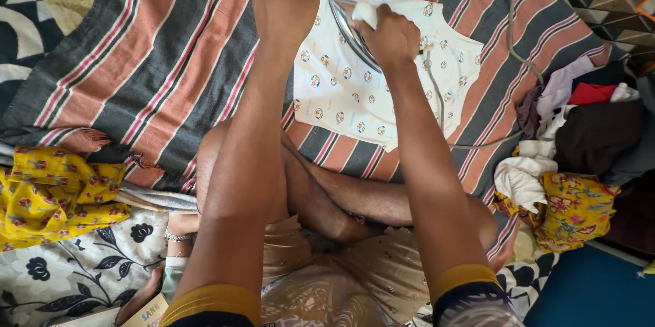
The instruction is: The person irons a white patterned baby bodysuit laid out on a bed. They use an electric iron to smooth the fabric, periodically lifting and repositioning the garment to access different areas. After ironing, the person folds the bodysuit and places it aside.
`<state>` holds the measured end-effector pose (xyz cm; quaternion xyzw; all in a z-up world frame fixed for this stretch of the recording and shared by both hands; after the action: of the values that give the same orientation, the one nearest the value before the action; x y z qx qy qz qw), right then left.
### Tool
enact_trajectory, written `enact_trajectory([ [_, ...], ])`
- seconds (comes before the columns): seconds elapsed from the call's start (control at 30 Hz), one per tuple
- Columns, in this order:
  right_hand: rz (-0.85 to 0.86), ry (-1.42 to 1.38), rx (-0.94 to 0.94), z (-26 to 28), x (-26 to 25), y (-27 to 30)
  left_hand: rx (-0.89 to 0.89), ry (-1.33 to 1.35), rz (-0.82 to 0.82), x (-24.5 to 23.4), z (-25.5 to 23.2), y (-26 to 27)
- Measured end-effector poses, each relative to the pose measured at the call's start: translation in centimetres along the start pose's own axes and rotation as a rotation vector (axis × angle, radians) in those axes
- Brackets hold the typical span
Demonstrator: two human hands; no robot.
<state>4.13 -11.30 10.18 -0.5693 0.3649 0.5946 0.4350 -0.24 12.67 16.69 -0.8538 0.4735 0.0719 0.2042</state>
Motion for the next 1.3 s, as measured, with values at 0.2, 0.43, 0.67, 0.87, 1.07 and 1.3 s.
enact_trajectory([
  [0.2,-0.046,-0.016,0.119,-0.6,1.4,-2.5,0.038,-0.002,0.013,0.0,-0.1,0.2],
  [0.43,-0.009,-0.019,0.204,-3.4,0.9,0.4,0.014,-0.019,0.052,0.2,0.0,0.3],
  [0.67,0.071,0.042,0.374,-9.1,-0.4,5.4,0.078,0.021,0.061,0.0,-0.7,0.6],
  [0.87,0.043,0.089,0.412,-12.5,-2.1,11.1,0.055,-0.011,0.081,0.3,-0.3,0.5],
  [1.07,0.210,0.109,0.115,-12.6,-2.7,16.1,0.138,-0.014,0.084,0.4,-0.8,0.9],
  [1.3,0.099,0.083,0.186,-16.8,-4.0,19.9,0.102,-0.036,0.101,0.7,-0.3,1.0],
])
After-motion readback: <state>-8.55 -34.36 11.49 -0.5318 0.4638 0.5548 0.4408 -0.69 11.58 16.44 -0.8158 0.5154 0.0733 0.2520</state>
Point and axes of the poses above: each hand's wrist, its own y-axis away from the middle knuckle, its own x-axis out of the palm, z = x × y, the point moved 9 cm from there along -y, towards the middle knuckle, and after that the axes turned 10 degrees about -x, right-handed, at the moved point
